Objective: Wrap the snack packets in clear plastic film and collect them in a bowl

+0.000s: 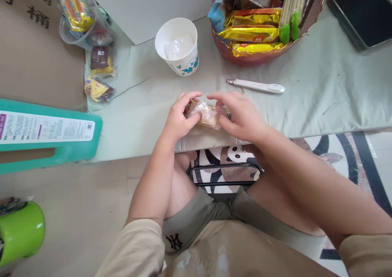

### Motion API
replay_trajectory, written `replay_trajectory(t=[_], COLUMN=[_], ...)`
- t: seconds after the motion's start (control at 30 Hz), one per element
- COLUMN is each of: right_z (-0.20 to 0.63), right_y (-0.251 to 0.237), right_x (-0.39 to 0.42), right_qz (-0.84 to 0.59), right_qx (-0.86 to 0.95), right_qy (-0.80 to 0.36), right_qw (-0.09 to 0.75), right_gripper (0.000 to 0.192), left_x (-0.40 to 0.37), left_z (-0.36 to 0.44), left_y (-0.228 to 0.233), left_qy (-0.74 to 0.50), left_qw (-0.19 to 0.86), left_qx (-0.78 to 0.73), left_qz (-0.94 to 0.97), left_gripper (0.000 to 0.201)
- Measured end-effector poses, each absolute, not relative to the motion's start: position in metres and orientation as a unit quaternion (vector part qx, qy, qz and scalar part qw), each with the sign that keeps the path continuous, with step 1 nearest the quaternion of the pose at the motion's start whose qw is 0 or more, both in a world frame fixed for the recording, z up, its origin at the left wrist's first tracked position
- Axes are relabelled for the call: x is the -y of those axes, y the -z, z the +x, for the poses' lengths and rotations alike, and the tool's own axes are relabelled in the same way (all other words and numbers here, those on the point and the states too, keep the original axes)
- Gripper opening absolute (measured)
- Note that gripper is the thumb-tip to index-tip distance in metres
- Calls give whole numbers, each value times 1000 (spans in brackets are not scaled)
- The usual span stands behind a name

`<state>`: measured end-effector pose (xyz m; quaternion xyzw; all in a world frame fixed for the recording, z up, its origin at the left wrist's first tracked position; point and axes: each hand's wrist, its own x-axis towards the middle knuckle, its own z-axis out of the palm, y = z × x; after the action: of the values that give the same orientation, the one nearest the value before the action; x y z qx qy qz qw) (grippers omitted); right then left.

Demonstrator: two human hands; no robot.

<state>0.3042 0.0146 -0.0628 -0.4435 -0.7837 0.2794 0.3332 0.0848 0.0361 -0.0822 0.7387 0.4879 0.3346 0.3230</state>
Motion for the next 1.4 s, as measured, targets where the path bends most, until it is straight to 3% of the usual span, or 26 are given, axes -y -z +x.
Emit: replay_trajectory(t=[0.17,0.3,0.4,0.47,0.57,0.73,0.83,0.97,1.07,1.17,1.3,1.4], right_z=[325,340,338,331,320,321,329,339,341,339,335,335], right_y=[59,58,56,55,55,54,53,58,62,60,50,45], right_x=[-21,-22,-16,-11,-7,-13,-15,-15,-15,-14,-10,-5], right_qz=[-501,-534,-505,-477,-486,-547,-576,-592,-534,-455,-397,-384], right_qx=[762,736,756,778,780,730,700,690,734,772,784,776], right_qy=[-232,-211,-220,-230,-232,-223,-228,-253,-241,-238,-268,-301], right_qw=[339,358,354,338,319,345,355,332,344,373,394,400], right_gripper=[25,18,18,29,31,4,14,44,35,21,12,11], left_x=[-42,-42,-38,-36,-34,-36,-38,-43,-46,-42,-27,-17], left_z=[79,76,78,80,80,72,66,57,49,43,41,38], left_y=[85,84,81,81,85,85,81,79,78,74,62,55], left_qy=[-342,-380,-360,-338,-344,-407,-464,-557,-579,-531,-355,-268], left_qw=[295,287,297,306,308,292,302,341,326,312,255,208], left_qx=[-519,-513,-453,-443,-465,-506,-540,-561,-571,-582,-595,-602], left_qz=[726,714,760,772,755,703,633,508,482,532,674,723], left_gripper=[26,11,42,65,73,29,12,12,12,10,31,24])
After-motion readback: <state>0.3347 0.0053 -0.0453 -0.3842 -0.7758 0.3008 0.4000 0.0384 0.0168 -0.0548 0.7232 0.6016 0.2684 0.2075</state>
